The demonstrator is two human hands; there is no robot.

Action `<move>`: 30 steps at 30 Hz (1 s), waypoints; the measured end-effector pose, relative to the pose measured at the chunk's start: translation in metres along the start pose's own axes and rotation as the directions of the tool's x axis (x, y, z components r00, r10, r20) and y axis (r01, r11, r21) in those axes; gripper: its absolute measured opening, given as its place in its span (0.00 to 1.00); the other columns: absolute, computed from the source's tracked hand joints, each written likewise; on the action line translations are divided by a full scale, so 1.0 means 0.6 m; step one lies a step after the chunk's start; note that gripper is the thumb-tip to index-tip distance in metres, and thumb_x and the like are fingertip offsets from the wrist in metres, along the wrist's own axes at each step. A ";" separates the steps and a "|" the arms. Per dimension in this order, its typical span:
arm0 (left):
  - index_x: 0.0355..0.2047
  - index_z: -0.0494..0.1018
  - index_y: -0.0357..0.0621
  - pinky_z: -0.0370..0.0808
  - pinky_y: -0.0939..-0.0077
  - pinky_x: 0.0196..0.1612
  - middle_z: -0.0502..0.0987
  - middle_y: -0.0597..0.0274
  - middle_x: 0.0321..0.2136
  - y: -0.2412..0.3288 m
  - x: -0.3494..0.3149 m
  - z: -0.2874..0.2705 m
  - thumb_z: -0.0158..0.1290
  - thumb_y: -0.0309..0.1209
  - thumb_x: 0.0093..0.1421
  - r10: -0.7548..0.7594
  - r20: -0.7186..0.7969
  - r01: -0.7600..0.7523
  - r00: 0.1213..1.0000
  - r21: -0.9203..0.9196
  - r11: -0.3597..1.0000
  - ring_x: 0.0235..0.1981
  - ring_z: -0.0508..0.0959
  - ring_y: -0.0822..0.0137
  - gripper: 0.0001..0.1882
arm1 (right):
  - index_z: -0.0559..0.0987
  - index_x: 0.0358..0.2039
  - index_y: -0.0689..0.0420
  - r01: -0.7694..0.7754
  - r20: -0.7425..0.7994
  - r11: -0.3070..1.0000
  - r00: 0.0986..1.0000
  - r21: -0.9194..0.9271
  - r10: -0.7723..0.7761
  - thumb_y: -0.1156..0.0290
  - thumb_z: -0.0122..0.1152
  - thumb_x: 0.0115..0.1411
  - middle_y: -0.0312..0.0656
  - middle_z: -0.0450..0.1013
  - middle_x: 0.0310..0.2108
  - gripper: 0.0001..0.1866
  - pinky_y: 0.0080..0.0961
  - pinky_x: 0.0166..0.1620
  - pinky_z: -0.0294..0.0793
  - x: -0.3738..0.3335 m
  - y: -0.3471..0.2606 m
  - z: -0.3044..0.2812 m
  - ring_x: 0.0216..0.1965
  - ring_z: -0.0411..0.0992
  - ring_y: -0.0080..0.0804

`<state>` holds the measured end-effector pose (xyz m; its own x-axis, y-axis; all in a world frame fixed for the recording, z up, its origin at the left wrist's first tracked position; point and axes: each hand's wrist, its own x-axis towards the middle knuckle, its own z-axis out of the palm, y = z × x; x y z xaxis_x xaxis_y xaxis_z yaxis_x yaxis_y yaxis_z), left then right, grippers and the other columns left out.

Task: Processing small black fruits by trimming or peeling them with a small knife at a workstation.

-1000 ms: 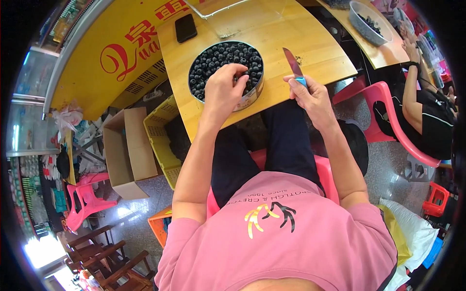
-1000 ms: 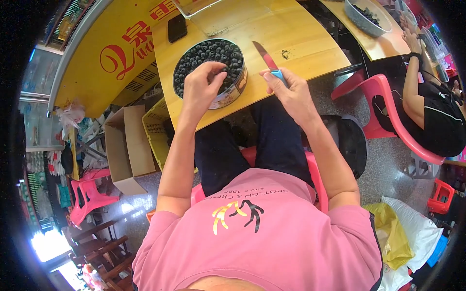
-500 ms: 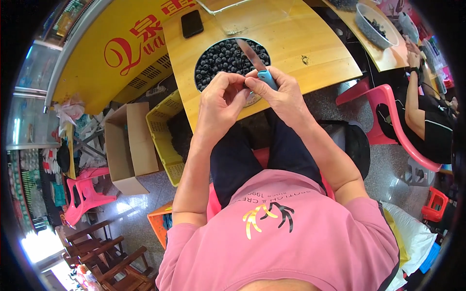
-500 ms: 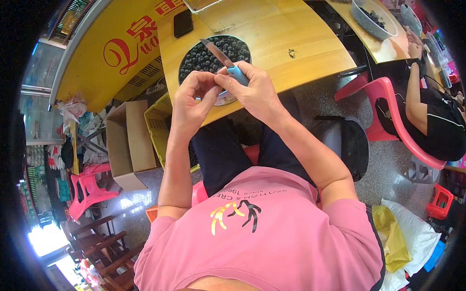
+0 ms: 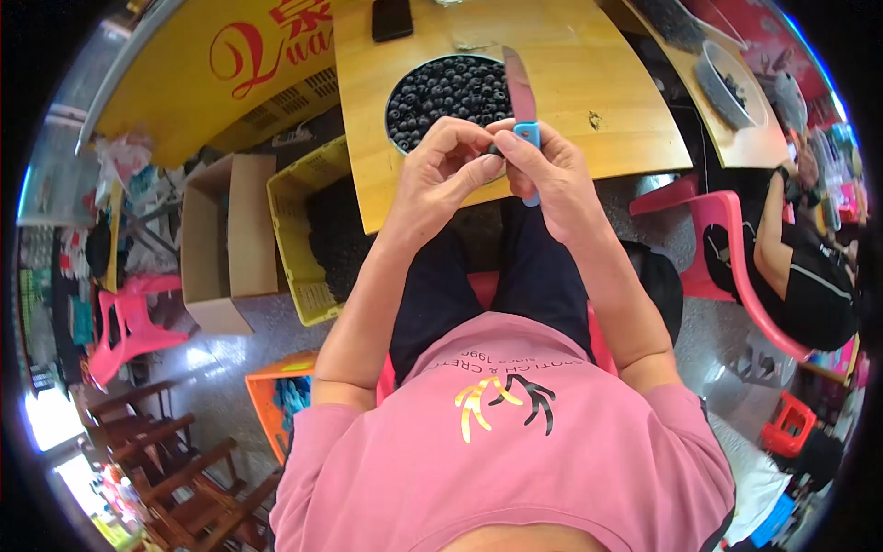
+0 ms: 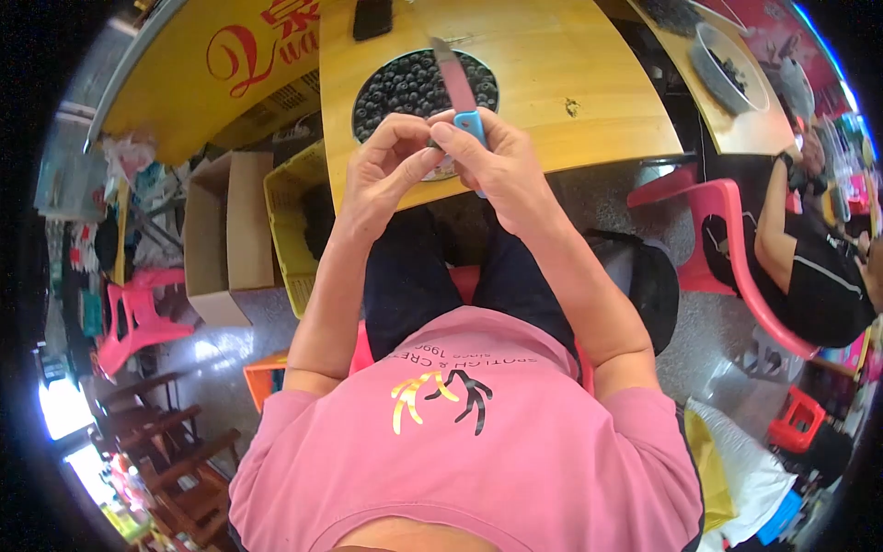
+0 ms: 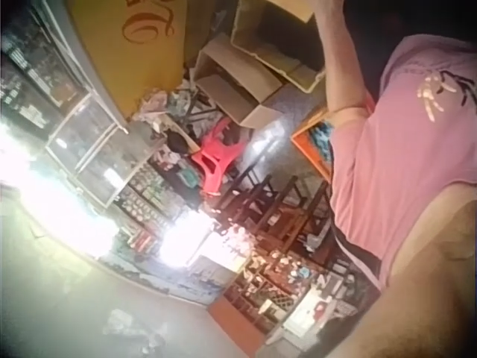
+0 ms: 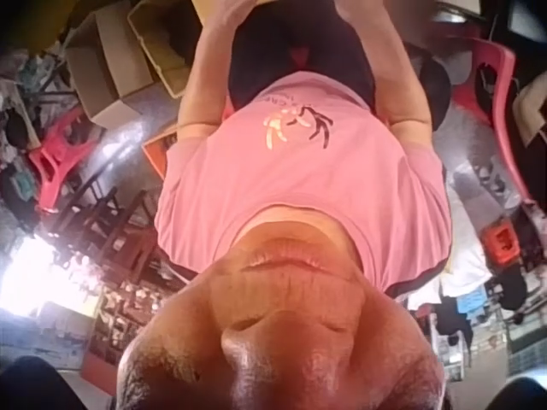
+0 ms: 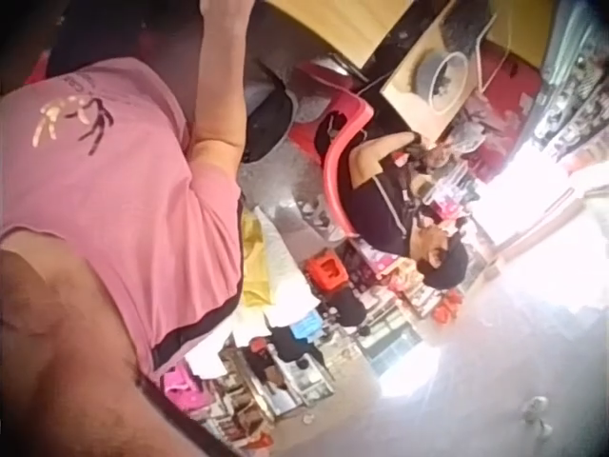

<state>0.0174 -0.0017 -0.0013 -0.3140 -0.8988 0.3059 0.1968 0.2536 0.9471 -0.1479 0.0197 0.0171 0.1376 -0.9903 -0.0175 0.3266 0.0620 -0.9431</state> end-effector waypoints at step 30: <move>0.43 0.70 0.37 0.71 0.86 0.35 0.75 0.67 0.33 0.009 -0.022 -0.007 0.55 0.27 0.63 -0.097 -0.024 0.088 0.995 -0.238 0.967 0.30 0.72 0.80 0.11 | 0.81 0.41 0.57 0.560 0.408 0.173 0.752 -0.811 -0.518 0.76 0.64 0.56 0.41 0.77 0.33 0.11 0.20 0.25 0.70 -0.002 -0.021 -0.024 0.25 0.73 0.28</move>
<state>0.0267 0.0099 -0.0007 -0.3090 -0.9274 0.2107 0.3837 0.0811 0.9199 -0.1658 0.0186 0.0245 0.3162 -0.7259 0.6109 -0.6244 -0.6440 -0.4420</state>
